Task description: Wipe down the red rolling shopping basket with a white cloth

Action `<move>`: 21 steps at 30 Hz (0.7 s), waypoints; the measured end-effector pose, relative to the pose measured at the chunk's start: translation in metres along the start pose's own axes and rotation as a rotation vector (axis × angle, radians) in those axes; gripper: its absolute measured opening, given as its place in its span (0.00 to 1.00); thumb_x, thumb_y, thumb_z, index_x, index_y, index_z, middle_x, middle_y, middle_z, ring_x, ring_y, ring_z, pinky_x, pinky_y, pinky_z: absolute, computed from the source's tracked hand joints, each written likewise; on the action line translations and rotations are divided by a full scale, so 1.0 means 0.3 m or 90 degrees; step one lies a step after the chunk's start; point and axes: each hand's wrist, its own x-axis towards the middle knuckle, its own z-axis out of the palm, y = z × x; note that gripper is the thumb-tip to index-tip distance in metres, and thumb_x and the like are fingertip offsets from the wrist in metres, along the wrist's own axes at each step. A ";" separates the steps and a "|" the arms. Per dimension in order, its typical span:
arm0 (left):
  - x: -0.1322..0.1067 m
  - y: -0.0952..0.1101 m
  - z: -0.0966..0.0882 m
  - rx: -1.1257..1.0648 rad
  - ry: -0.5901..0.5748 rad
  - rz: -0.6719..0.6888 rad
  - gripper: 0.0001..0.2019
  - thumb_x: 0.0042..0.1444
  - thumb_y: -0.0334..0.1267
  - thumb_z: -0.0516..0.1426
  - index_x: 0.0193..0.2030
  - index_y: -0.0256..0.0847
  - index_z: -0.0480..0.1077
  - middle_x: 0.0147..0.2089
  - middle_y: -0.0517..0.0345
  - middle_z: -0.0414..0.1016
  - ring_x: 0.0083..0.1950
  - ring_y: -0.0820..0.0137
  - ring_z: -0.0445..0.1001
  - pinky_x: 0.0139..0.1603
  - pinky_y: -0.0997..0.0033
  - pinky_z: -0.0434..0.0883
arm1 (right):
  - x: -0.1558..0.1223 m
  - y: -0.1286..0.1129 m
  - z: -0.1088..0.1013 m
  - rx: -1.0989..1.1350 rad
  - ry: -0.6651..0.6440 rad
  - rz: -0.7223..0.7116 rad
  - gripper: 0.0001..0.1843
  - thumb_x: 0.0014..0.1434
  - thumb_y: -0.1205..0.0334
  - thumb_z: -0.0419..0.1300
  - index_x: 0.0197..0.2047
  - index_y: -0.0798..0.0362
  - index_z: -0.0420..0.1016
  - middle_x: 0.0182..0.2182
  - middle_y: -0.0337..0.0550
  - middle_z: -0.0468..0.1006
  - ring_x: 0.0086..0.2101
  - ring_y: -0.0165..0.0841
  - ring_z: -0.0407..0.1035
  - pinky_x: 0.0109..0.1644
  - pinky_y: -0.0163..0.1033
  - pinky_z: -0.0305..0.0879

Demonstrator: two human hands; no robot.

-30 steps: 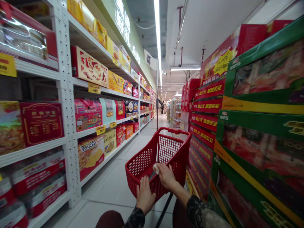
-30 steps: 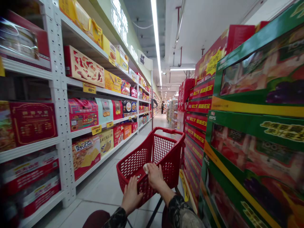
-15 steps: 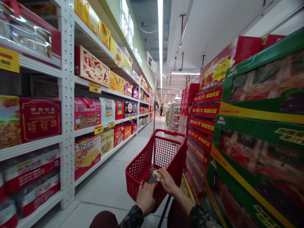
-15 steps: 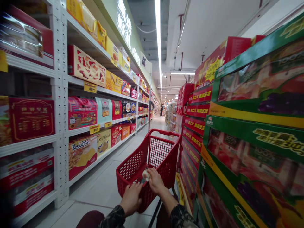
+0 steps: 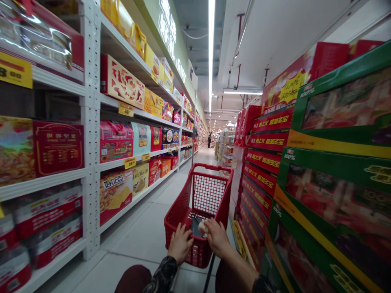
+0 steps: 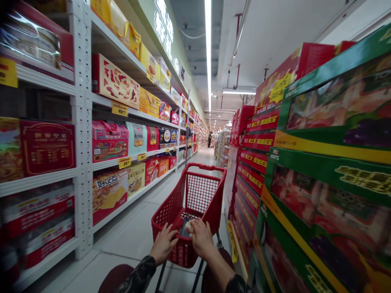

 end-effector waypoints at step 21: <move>0.028 -0.006 0.012 0.005 -0.018 0.017 0.28 0.44 0.30 0.50 0.56 0.46 0.63 0.68 0.56 0.49 0.70 0.61 0.37 0.65 0.48 0.41 | -0.034 -0.079 0.042 0.071 0.063 -0.042 0.26 0.51 0.68 0.51 0.55 0.51 0.67 0.48 0.47 0.73 0.49 0.38 0.65 0.55 0.44 0.56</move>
